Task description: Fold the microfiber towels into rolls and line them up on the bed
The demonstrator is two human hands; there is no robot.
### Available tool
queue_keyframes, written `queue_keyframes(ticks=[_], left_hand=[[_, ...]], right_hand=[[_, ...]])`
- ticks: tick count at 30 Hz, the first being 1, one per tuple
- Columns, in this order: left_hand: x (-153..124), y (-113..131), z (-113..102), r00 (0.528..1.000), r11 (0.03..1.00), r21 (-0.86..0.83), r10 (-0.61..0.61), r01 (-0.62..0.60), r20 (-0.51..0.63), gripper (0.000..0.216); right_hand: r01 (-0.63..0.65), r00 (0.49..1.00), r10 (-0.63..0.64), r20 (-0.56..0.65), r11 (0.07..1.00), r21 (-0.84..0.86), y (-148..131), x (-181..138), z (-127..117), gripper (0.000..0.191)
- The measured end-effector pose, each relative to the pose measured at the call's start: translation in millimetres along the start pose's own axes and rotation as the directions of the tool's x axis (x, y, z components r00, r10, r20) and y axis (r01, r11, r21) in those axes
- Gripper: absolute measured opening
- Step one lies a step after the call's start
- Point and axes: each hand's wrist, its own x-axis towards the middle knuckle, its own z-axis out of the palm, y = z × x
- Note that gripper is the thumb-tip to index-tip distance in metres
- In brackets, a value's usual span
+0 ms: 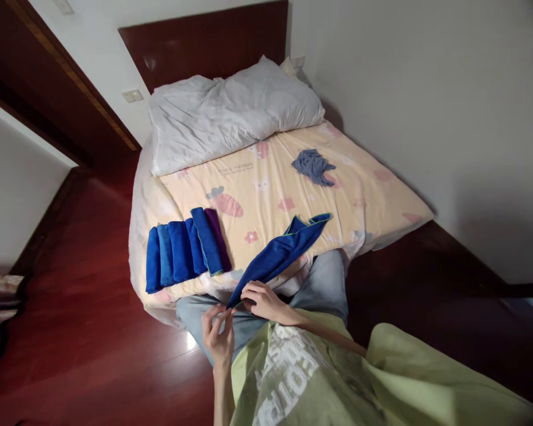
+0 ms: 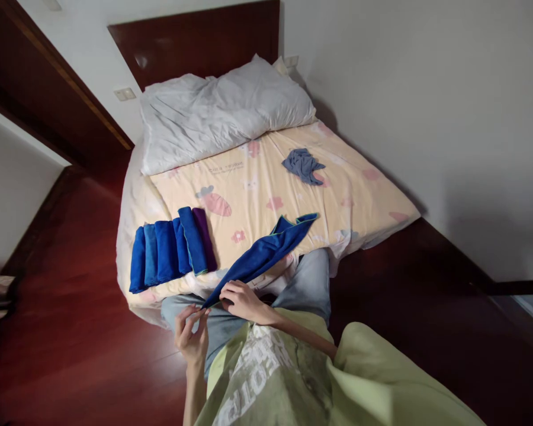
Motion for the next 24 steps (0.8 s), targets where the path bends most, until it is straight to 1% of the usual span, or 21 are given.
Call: queue_keyframes(ticks=[3, 6, 9, 11, 14, 16, 19, 21, 24], left_hand=[[5.1, -4.9, -4.4, 0.998, 0.999, -0.031, -0.018, 0.016, -0.055, 0.019], [13.2, -9.5, -0.9, 0.997, 0.996, -0.089, -0.007, 0.000, -0.079, 0.014], [21.8, -6.8, 6.2, 0.999, 0.990, -0.136, 0.023, -0.028, -0.038, 0.012], [27.3, -0.4, 9.9, 0.998, 0.987, -0.152, 0.041, -0.048, -0.049, 0.013], [35.4, 10.6, 11.3, 0.991, 0.980, -0.175, 0.072, -0.090, -0.109, 0.016], [40.6, 14.9, 9.3, 0.985, 0.975, -0.191, 0.086, -0.113, -0.148, 0.017], [47.2, 15.2, 3.8, 0.976, 0.974, -0.189, 0.087, -0.126, -0.201, 0.017], [50.3, 13.1, 0.1, 0.972, 0.978, -0.175, 0.072, -0.112, -0.223, 0.015], [53.3, 10.3, -3.8, 0.971, 0.985, -0.135, 0.074, -0.107, -0.229, 0.013]], right_hand=[[0.039, 0.994, -0.037, -0.100, 0.999, 0.019, -7.1, 1.1, -5.5, 0.018], [0.042, 0.986, -0.033, -0.166, 0.998, 0.049, -12.6, 3.4, -16.6, 0.018], [0.074, 0.977, -0.070, -0.201, 0.997, 0.015, -6.9, 4.8, -24.1, 0.019], [0.073, 0.977, -0.079, -0.197, 0.997, -0.039, 3.5, 3.7, -25.7, 0.019], [0.014, 0.985, -0.033, -0.169, 0.994, -0.110, 21.6, -1.2, -27.7, 0.021], [-0.038, 0.984, 0.012, -0.180, 0.990, -0.138, 31.5, -4.9, -32.1, 0.025], [-0.121, 0.966, 0.084, -0.246, 0.983, -0.139, 42.0, -8.8, -45.4, 0.031], [-0.170, 0.947, 0.124, -0.296, 0.976, -0.134, 47.7, -10.7, -57.1, 0.036], [-0.204, 0.928, 0.140, -0.345, 0.967, -0.155, 56.0, -14.9, -73.8, 0.041]])
